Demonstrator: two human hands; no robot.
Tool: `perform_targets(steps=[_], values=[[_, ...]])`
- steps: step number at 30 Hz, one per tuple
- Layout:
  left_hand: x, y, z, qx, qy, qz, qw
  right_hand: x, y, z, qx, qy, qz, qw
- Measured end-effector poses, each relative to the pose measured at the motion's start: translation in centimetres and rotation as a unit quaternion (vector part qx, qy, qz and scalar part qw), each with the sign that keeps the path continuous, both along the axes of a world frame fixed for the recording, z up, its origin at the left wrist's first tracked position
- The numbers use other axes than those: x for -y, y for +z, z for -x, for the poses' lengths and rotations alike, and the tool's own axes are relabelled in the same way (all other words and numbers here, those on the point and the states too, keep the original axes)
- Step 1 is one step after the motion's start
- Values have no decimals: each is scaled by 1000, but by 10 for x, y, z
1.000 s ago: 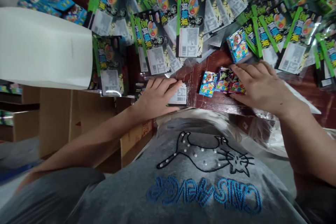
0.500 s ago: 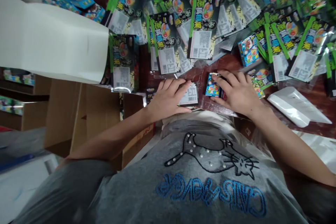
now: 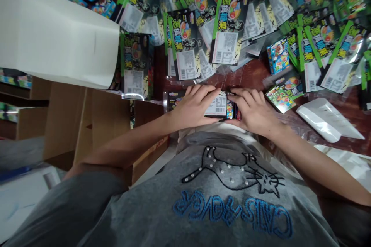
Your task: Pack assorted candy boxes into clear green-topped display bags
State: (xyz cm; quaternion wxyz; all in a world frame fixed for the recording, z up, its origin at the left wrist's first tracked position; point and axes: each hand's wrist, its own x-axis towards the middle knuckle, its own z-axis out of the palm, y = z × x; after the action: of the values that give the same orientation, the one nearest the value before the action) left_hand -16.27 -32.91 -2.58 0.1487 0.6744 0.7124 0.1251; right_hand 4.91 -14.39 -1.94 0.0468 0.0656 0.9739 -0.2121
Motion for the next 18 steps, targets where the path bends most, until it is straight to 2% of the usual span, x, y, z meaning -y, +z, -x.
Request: perform_targets(steps=[7, 13, 16, 18], values=[[-6, -7, -2, -9, -18, -18, 1000, -38, -3, -21, -33, 20, -25, 999], [-14, -10, -15, 5, -2, -37, 999, -26, -15, -10, -80, 12, -16, 997], [-13, -12, -14, 6, 6, -41, 999, -26, -11, -19, -82, 48, 17, 995], [-12, -13, -12, 7, 4, -38, 999, -35, -6, -31, -84, 46, 22, 995]])
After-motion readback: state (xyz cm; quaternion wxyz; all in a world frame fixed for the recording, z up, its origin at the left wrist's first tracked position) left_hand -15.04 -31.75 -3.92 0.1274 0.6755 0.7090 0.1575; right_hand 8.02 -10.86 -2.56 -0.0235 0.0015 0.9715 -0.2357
